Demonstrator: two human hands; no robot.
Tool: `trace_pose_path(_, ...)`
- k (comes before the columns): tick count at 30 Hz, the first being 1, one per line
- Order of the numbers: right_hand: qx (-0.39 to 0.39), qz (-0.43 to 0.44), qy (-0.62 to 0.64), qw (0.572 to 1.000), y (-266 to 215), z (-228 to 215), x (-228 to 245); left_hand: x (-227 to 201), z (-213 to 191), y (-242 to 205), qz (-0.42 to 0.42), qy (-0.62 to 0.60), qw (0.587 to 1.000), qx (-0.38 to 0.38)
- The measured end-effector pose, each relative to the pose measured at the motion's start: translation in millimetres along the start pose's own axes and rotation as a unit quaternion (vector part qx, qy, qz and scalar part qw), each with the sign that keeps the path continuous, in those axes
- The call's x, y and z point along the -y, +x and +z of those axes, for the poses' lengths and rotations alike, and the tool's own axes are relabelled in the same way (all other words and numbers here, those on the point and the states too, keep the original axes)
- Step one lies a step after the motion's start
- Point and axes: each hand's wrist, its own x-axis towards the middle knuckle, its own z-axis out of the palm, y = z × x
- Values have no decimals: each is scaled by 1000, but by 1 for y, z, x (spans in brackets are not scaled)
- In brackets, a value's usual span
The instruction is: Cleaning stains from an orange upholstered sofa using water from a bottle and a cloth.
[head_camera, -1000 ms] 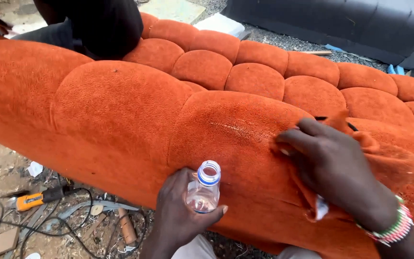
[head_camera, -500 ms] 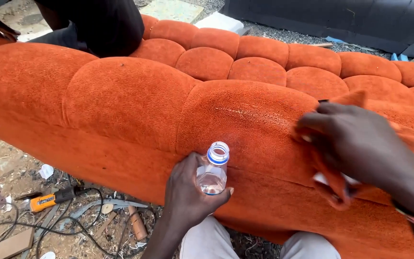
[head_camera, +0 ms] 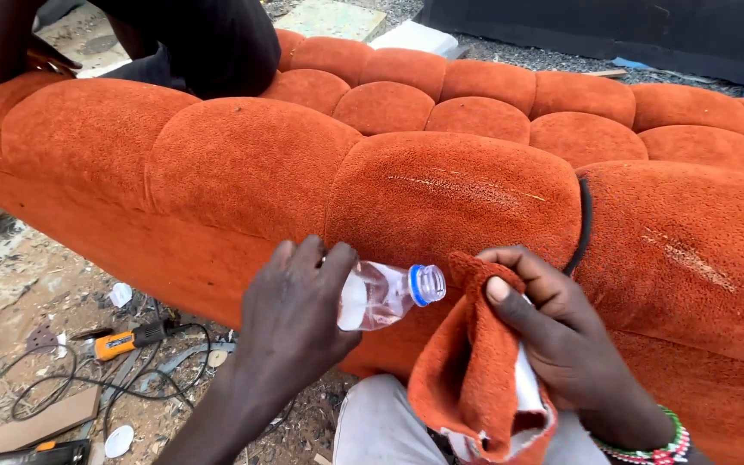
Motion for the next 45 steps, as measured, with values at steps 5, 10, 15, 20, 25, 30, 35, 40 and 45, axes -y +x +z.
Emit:
trace_pose_path(5, 24, 28, 127, 991, 5, 10, -16, 4, -25, 11, 54, 101, 990, -81)
trace_pose_path(10, 6, 88, 194, 977, 3, 24, -11, 6, -34, 18, 84, 158, 977, -120)
trace_pose_path(15, 40, 142, 236, 960, 9, 9, -32, 5, -35, 20, 89, 182, 970, -131)
trace_pose_path(20, 46, 142, 220, 964, 13, 4, -40, 8, -38, 23, 106, 221, 957, -158)
trace_pose_path(25, 16, 158, 216, 963, 14, 8, -37, 4, -47, 26, 119, 252, 948, -156)
trace_pose_path(30, 28, 158, 235, 959, 13, 13, -34, 1, -50, 32, 127, 273, 938, -169)
trace_pose_path(35, 32, 162, 235, 958, 13, 14, -33, 1, -49, 36, 136, 285, 924, -215)
trace_pose_path(40, 5, 168, 212, 963, 13, 9, -30, 1, -47, 34, 139, 274, 927, -215)
trace_pose_path(45, 27, 185, 125, 974, 50, -58, -41, -7, -28, 27, 17, 3, 1000, 23)
